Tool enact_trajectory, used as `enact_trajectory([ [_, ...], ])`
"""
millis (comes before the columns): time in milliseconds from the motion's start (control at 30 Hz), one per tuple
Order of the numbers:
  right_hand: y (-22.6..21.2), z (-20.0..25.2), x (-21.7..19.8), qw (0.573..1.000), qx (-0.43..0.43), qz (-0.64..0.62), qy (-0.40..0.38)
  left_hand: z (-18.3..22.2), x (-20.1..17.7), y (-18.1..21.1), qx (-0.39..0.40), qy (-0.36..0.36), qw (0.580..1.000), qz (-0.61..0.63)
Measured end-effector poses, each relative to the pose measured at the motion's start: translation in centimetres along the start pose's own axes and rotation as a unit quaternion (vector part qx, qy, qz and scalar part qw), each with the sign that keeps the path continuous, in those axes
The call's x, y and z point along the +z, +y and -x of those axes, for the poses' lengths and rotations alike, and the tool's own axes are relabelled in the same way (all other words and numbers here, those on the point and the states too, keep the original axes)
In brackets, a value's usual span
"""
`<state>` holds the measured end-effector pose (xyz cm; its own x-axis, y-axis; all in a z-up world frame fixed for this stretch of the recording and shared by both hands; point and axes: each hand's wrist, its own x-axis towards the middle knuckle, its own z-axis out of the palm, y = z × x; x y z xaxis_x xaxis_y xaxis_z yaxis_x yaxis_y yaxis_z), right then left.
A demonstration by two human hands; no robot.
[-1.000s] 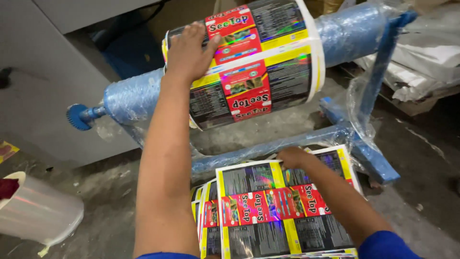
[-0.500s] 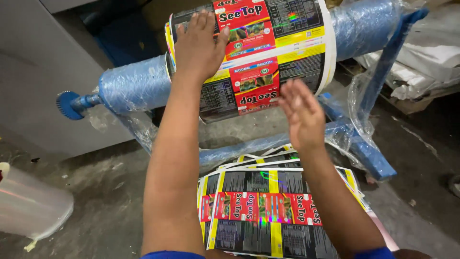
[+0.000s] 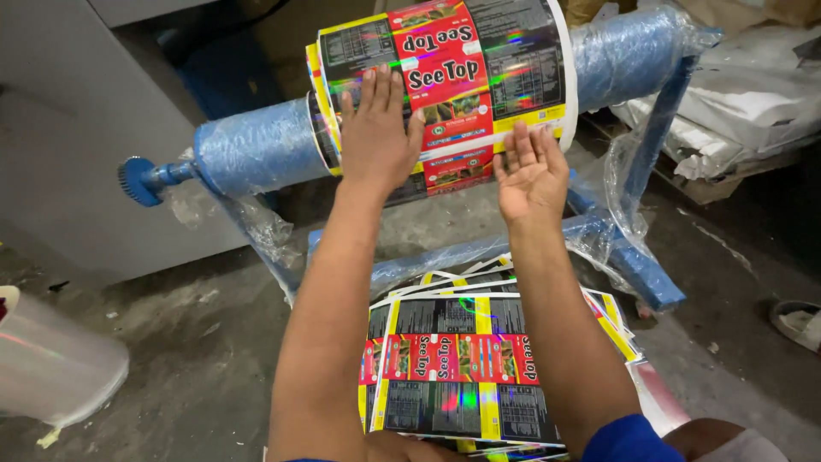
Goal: Manually wrapping printed label sheets around a cylindrical roll on a winding stand.
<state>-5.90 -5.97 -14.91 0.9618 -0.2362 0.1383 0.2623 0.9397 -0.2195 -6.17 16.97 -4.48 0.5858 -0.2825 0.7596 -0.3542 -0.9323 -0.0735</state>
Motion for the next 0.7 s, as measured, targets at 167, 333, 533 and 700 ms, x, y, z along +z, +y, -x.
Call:
enact_trajectory([
  [167,-0.7,-0.5,0.7,0.998,0.029,0.013,0.047,1.6,-1.0,1.1,-0.010,-0.022,1.000,0.009],
  [333,-0.6,-0.5,-1.3,0.991,-0.037,0.083,0.096,3.0,-1.1,1.7,0.000,-0.031,0.999,0.008],
  [533,-0.3,-4.7,-5.2,0.992,-0.033,0.008,0.118,3.9,-0.7,1.5,0.012,-0.019,1.000,0.003],
  [700,-1.8,-2.9,-0.2,0.999,-0.041,-0.013,-0.017,3.6,-1.0,1.4,0.012,-0.022,1.000,0.005],
])
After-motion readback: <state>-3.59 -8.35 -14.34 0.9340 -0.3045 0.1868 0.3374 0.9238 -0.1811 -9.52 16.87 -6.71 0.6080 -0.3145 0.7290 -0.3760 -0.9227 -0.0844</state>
